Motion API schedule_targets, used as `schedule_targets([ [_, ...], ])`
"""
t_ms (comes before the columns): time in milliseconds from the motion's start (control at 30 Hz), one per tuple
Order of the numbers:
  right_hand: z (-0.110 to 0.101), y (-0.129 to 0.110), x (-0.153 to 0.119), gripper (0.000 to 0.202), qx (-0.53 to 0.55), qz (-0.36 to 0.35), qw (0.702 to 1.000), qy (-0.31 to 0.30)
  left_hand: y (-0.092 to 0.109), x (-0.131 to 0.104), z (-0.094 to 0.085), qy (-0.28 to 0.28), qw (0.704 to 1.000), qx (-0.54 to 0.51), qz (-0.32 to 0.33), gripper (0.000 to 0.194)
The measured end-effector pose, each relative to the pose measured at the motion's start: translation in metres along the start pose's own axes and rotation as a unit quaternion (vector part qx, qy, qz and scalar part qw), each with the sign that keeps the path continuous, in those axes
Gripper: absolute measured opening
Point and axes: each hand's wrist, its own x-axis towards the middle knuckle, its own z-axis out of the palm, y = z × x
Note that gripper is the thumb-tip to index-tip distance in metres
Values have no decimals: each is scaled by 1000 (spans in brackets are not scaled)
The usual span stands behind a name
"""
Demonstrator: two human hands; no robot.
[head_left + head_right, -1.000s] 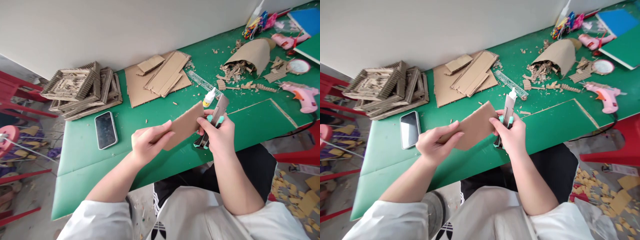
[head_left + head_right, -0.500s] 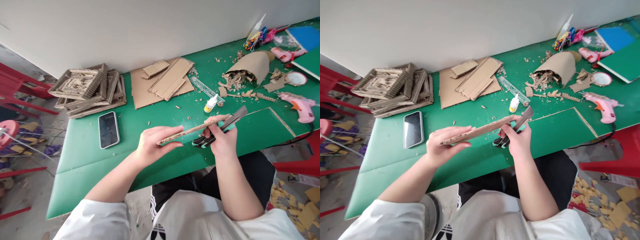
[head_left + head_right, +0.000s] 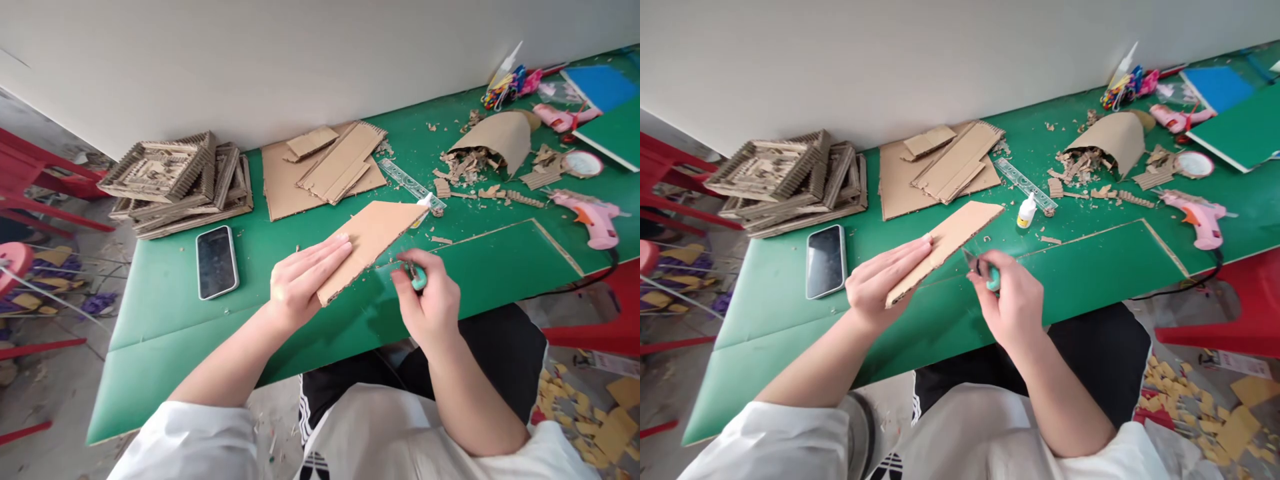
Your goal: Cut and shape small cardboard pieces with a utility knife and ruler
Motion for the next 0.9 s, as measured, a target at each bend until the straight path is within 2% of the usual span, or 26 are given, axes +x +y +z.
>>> schedule_targets([
  [100,0,-6,3,30,2,-57,998,-41,1,0,2,-1,1000,5,4,40],
  [200,5,-6,3,41,-18,-54,996,-63,4,0,1,5,1000,12,3,41],
  [300,11,-3,-1,36,-58,-51,994,-83,7,1,-2,16,1000,8,-24,42],
  [400,12,1,-4,30,-90,-56,988,-112,7,3,-9,-2,998,-1,-63,39],
  [567,-5,2,3,26,1,-72,989,-131,1,8,-16,3,992,39,-117,23],
  [700,-21,-2,15,17,-51,-107,983,-143,0,11,-18,-20,995,36,-92,16],
  [900,-29,-1,21,19,-148,-135,969,-142,1,12,-19,-60,997,8,-41,27],
])
